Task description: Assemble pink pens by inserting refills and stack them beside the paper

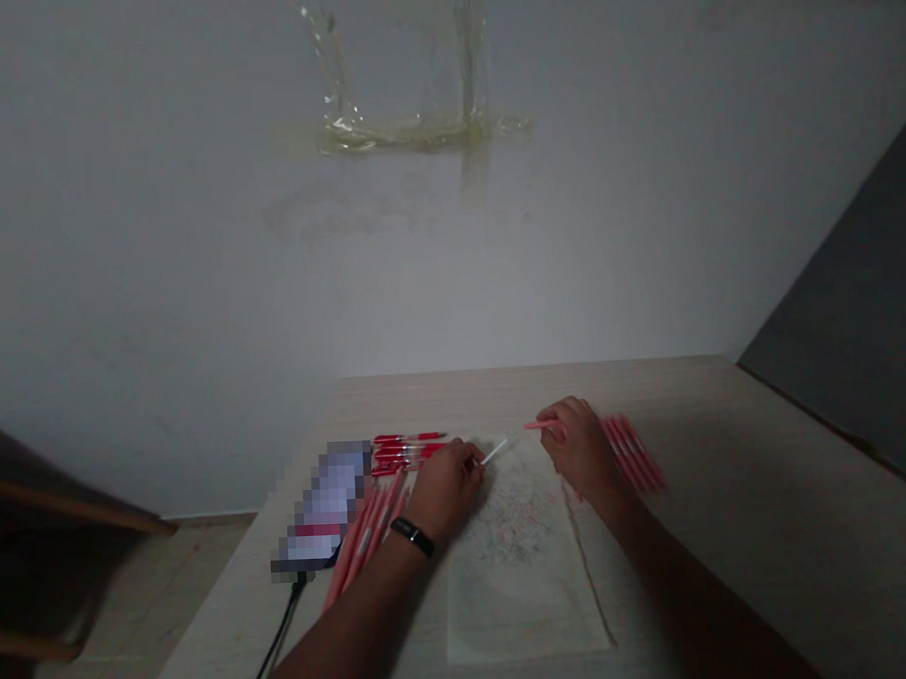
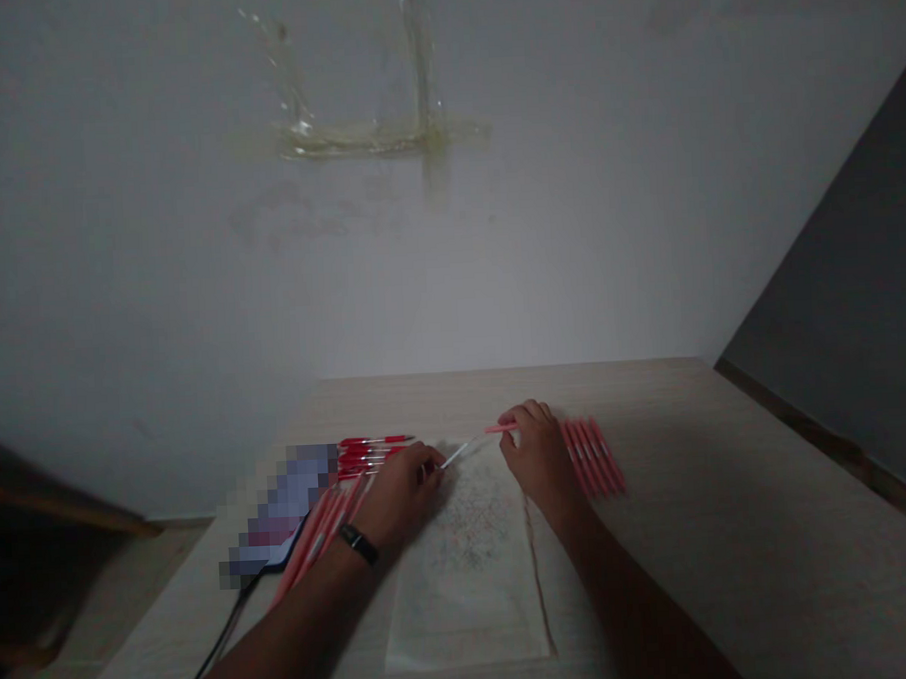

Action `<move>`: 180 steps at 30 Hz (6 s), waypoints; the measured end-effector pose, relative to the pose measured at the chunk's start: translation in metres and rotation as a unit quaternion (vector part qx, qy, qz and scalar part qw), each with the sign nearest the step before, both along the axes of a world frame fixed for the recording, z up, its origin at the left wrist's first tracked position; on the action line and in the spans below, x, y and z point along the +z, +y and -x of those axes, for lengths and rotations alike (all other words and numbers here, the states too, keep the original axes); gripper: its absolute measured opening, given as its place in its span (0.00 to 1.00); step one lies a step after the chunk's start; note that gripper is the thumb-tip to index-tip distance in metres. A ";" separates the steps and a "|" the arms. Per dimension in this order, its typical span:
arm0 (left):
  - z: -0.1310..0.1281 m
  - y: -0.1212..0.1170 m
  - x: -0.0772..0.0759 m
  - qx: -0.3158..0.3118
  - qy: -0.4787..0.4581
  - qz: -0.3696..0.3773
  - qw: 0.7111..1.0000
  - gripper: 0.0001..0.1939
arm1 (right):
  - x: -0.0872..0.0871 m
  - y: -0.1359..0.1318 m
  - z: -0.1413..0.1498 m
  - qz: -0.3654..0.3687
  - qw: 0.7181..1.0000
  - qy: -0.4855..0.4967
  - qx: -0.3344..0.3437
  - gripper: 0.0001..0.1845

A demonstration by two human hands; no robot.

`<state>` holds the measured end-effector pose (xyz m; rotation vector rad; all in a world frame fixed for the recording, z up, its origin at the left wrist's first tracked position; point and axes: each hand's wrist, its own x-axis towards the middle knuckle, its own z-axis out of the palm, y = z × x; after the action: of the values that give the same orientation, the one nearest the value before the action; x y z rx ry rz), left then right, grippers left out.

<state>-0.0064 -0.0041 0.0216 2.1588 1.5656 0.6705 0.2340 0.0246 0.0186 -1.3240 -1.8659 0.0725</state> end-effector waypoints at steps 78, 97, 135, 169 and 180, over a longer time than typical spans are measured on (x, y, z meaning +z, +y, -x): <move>0.001 0.001 -0.005 -0.018 -0.005 -0.055 0.998 0.09 | -0.005 -0.006 0.009 0.083 0.986 -0.010 0.144 0.07; 0.001 0.000 -0.001 -0.002 0.006 -0.047 0.999 0.08 | -0.012 -0.004 -0.002 0.131 0.970 -0.125 0.161 0.05; -0.001 -0.001 0.001 -0.001 0.018 -0.035 0.999 0.10 | 0.001 -0.003 0.001 0.081 0.975 -0.103 0.177 0.04; 0.000 0.001 -0.007 -0.002 0.008 -0.037 0.999 0.09 | 0.004 -0.003 0.000 0.105 0.977 -0.088 0.166 0.06; -0.007 -0.004 0.000 -0.088 0.013 -0.016 0.996 0.11 | 0.003 -0.014 0.012 0.144 0.955 -0.098 0.241 0.05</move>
<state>0.0010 -0.0084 0.0220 2.3058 1.3642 0.6166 0.2219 0.0101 0.0216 -1.0574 -2.3881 0.4995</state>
